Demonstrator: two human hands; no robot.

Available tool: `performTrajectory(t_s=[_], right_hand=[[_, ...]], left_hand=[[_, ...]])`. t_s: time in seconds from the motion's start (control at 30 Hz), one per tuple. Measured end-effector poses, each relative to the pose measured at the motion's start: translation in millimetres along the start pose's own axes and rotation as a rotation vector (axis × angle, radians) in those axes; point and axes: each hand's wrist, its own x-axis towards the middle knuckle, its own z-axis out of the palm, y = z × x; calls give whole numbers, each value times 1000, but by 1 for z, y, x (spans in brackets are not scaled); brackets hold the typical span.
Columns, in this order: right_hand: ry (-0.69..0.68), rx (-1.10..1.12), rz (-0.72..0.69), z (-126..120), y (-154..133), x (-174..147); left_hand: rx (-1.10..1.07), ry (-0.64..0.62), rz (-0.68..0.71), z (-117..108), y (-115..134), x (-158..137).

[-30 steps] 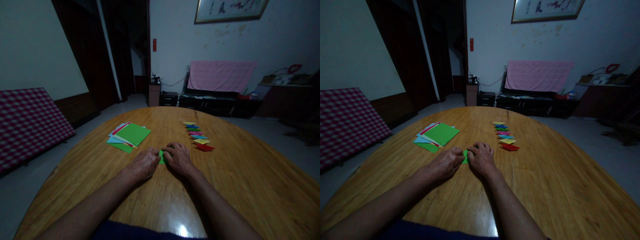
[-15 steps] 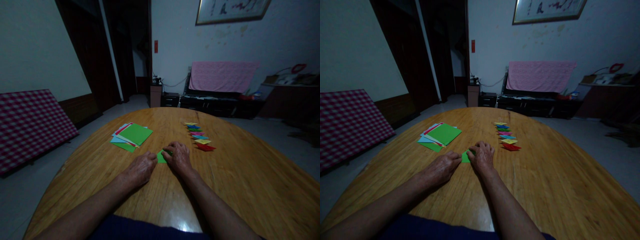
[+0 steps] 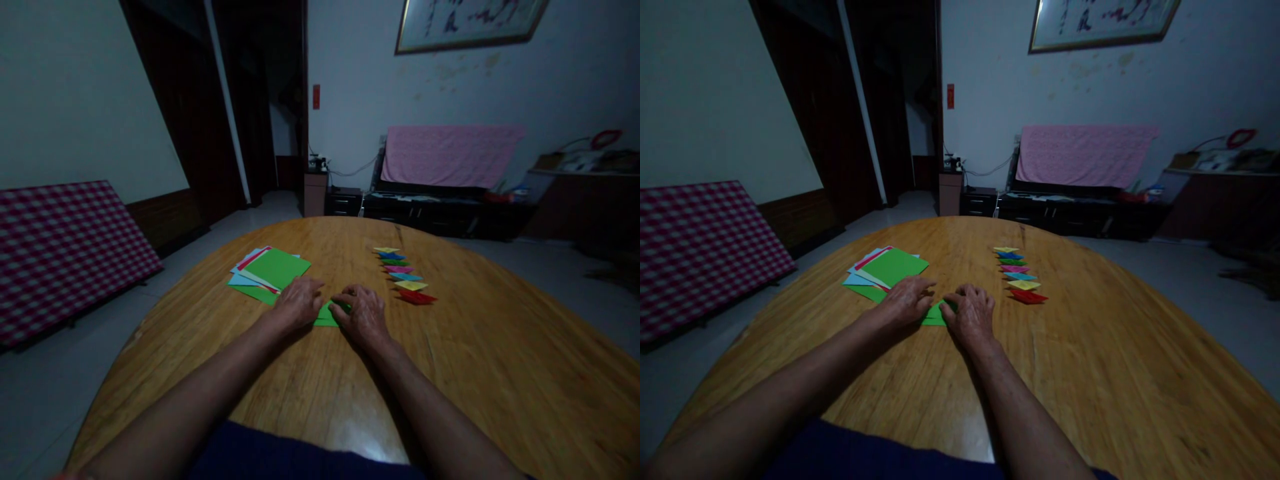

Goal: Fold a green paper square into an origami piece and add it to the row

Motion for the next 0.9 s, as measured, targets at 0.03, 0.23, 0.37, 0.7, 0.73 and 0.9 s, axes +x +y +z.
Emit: performTrajectory(t_s=[0.03,0.23,0.37,0.7,0.73,0.9], right_hand=[[2,0,-7,0,0,0],[8,-17,-23,1,1,-1],[1,-20,-40,1,3,-1],[-15,-14,-57,1,4,-2],[-20,-16,-55,0,4,-2],[-32,-18,-54,-2,2,-2]], left_hand=[[-8,-1,2,8,0,5],[-38,30,-3,37,-4,15],[-56,11,-27,35,-2,19],[-39,-11,-26,30,-9,4],[-36,-16,-23,29,-11,1],[-10,-38,-12,25,-17,-18]])
